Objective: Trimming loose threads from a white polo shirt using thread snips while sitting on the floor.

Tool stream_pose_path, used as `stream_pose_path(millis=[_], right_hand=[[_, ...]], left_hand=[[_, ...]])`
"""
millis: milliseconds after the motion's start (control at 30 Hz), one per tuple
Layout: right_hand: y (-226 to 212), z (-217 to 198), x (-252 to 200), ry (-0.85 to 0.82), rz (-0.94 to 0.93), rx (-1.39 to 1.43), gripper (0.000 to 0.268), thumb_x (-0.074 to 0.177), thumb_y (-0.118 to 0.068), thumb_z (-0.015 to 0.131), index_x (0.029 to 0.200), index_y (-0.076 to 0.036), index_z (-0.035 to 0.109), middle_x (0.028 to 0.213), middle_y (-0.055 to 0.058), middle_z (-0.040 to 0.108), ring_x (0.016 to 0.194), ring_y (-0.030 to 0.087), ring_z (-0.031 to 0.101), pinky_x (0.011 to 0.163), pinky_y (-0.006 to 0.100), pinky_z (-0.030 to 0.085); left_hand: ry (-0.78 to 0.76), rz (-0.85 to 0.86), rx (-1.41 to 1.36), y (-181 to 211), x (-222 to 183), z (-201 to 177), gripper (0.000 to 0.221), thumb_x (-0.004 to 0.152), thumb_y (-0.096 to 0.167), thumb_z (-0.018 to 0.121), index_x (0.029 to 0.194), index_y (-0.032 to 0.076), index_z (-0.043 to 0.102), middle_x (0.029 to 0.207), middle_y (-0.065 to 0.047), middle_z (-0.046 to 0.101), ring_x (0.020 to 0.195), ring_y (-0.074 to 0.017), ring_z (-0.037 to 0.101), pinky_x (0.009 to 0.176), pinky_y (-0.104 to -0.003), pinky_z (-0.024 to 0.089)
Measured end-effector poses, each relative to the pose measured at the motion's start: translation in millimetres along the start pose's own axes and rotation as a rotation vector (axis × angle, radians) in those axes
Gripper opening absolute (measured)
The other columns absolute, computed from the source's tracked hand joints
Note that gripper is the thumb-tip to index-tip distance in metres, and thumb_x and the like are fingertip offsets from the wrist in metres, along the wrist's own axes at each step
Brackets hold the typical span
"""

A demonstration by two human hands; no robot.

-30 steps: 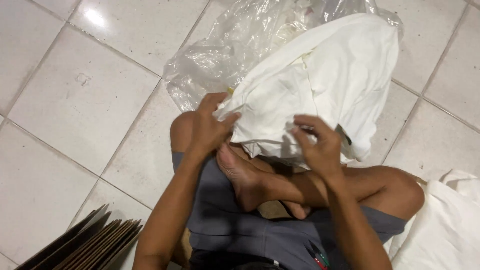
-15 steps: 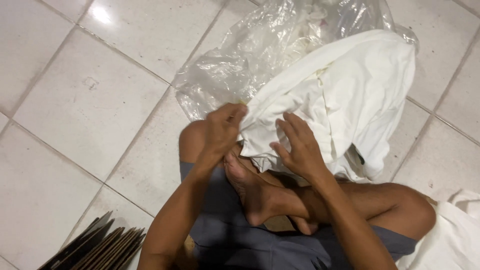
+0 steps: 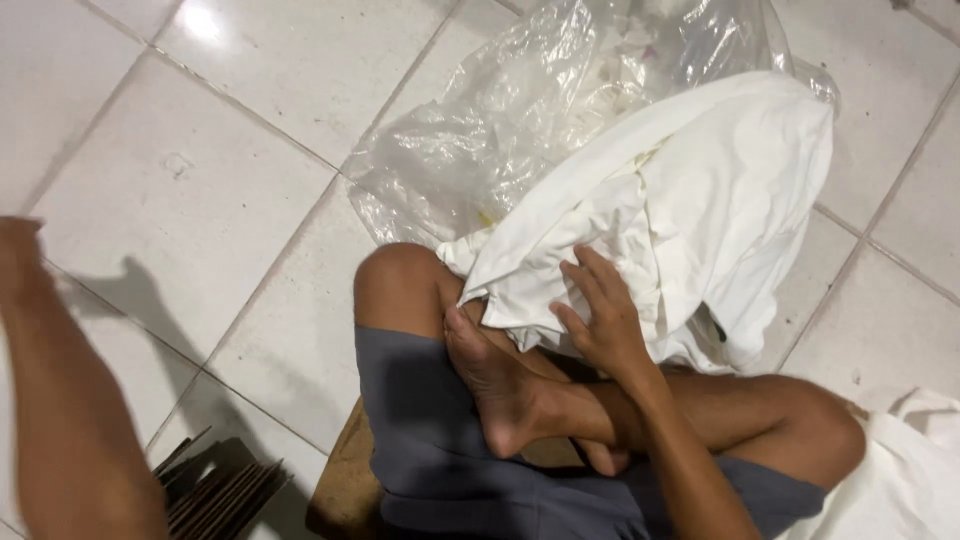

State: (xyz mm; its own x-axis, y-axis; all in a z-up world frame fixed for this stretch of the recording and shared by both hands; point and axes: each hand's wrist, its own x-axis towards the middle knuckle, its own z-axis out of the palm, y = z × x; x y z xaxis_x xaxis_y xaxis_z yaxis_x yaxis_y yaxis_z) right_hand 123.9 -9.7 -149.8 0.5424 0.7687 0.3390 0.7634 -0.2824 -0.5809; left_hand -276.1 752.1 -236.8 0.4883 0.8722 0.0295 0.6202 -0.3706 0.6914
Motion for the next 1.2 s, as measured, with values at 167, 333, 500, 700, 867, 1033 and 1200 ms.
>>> stream_pose_path(millis=[167, 333, 500, 700, 867, 1033, 1200], right_hand=[[-11, -18, 0, 0.03, 0.05, 0.0, 0.046, 0.095, -0.014, 0.075, 0.137, -0.002, 0.059, 0.151, 0.023, 0.051, 0.14, 0.039, 0.05, 0.117, 0.055, 0.046], [-23, -73, 13, 0.093, 0.629, -0.323, 0.079, 0.091, -0.021, 0.08, 0.152, 0.003, 0.038, 0.164, 0.027, 0.022, 0.151, 0.045, 0.024, 0.122, 0.061, 0.025], [93, -96, -52, 0.426, 0.367, -0.185, 0.021, 0.096, 0.006, 0.083, 0.114, 0.008, 0.073, 0.101, 0.016, 0.072, 0.087, 0.024, 0.065, 0.074, 0.034, 0.054], [52, -140, -90, 0.759, 0.952, 0.257, 0.02, 0.094, -0.017, 0.082, 0.107, -0.012, 0.068, 0.095, 0.002, 0.066, 0.084, 0.013, 0.066, 0.074, 0.022, 0.06], [34, -143, -153, 0.934, 1.056, 0.601, 0.023, 0.1, -0.006, 0.073, 0.094, -0.011, 0.052, 0.07, 0.009, 0.051, 0.046, 0.023, 0.052, 0.043, 0.032, 0.052], [0, -128, -161, 0.799, 1.026, 0.446, 0.017, 0.097, 0.006, 0.077, 0.09, 0.0, 0.062, 0.079, 0.015, 0.063, 0.061, 0.026, 0.069, 0.049, 0.03, 0.059], [18, -120, -167, 0.447, 1.013, 0.237, 0.018, 0.102, -0.01, 0.077, 0.112, -0.002, 0.065, 0.091, 0.012, 0.068, 0.077, 0.017, 0.066, 0.073, 0.025, 0.055]], left_hand=[[-0.118, 0.419, -0.321, 156, -132, 177, 0.021, 0.112, 0.001, 0.062, 0.133, 0.001, 0.058, 0.121, -0.011, 0.066, 0.113, -0.0236, 0.063, 0.102, -0.038, 0.051], [-0.912, 0.136, -0.385, 467, -305, 211, 0.052, 0.072, 0.005, 0.065, 0.123, 0.012, 0.072, 0.102, 0.002, 0.076, 0.096, -0.0087, 0.067, 0.082, -0.021, 0.049], [-0.803, -0.177, -0.464, 464, -299, 244, 0.027, 0.103, 0.029, 0.061, 0.083, 0.011, 0.062, 0.065, 0.001, 0.051, 0.059, -0.0108, 0.046, 0.052, -0.027, 0.032], [-0.714, -0.292, -0.835, 476, -291, 223, 0.039, 0.101, 0.019, 0.066, 0.067, 0.017, 0.046, 0.066, 0.007, 0.044, 0.06, -0.0056, 0.041, 0.056, -0.021, 0.033], [-0.754, -0.294, -0.951, 473, -298, 225, 0.024, 0.099, 0.019, 0.069, 0.076, 0.012, 0.063, 0.069, 0.005, 0.061, 0.061, -0.0053, 0.054, 0.053, -0.019, 0.041], [-0.822, -0.293, -1.0, 484, -308, 215, 0.034, 0.099, 0.02, 0.068, 0.068, 0.016, 0.055, 0.061, 0.009, 0.049, 0.054, -0.0016, 0.043, 0.048, -0.017, 0.033], [-0.828, -0.261, -1.008, 482, -311, 214, 0.025, 0.1, 0.021, 0.067, 0.077, 0.012, 0.063, 0.066, 0.005, 0.058, 0.058, -0.0043, 0.049, 0.052, -0.019, 0.037]])
